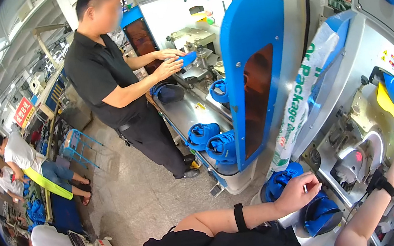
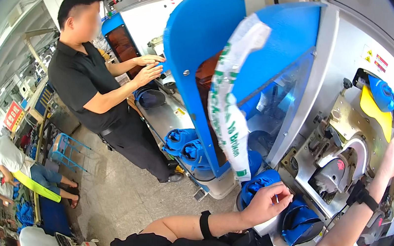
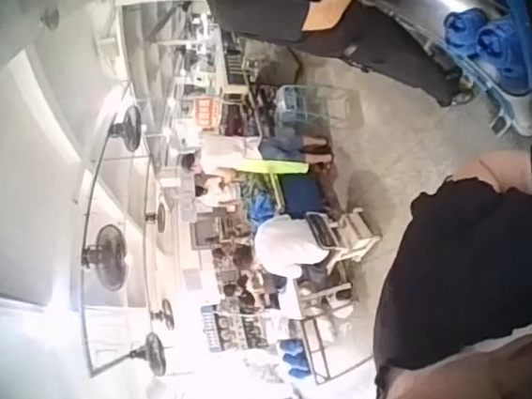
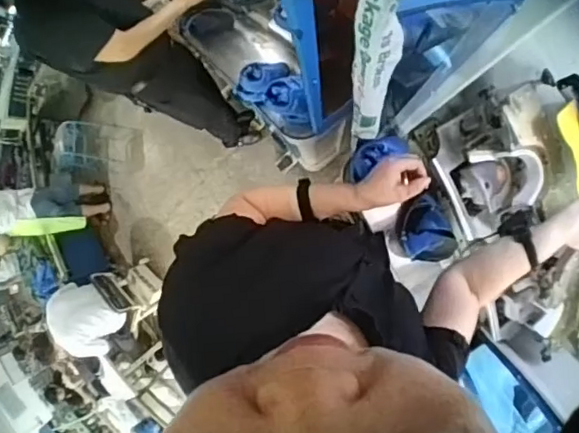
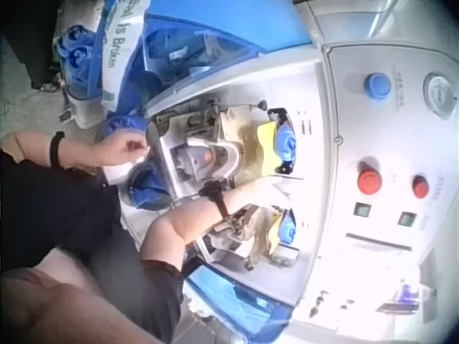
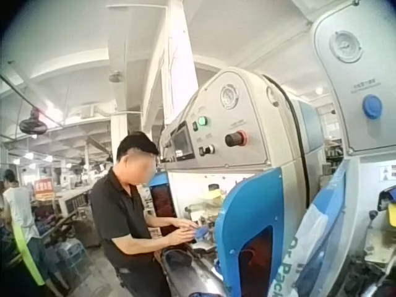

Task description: Operating a shoe-shaping machine to process blue shoe uppers and uppers-on-lasts.

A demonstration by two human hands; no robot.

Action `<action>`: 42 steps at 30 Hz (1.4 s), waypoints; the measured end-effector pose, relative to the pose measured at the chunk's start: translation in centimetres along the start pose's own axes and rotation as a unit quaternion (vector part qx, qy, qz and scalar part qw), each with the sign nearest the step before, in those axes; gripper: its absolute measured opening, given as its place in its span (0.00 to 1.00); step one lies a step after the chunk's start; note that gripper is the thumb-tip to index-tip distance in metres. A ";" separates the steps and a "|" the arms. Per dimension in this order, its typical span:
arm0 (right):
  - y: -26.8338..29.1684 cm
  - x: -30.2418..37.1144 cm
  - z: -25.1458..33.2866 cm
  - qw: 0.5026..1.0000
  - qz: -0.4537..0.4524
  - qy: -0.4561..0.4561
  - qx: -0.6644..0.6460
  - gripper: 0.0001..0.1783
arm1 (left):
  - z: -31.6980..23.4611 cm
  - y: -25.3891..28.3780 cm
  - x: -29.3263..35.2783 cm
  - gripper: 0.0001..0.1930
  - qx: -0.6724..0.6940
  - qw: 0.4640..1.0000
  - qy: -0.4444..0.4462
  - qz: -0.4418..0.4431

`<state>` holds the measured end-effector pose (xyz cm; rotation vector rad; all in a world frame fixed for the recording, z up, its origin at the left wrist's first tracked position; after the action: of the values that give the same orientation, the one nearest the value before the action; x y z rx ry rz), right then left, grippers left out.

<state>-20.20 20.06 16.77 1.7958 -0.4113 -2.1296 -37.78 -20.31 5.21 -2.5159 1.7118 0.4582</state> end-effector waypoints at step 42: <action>24.7 23.4 -2.2 0.789 0.423 0.255 -0.365 0.14 | 4.5 -6.8 -2.1 0.21 0.532 0.789 0.213 0.222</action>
<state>-20.15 -12.29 5.84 1.2581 -0.1461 -0.9146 -33.16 -14.82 0.71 -1.4162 1.8676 -0.9126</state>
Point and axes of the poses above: each hand's wrist, its own x-axis away from the middle knuckle, its own y-axis out of the back of the hand, z = x × y, the point moved 1 cm from there along -x, towards the middle knuckle, and after that the axes turned 12 degrees about z, right-handed, at the moved point
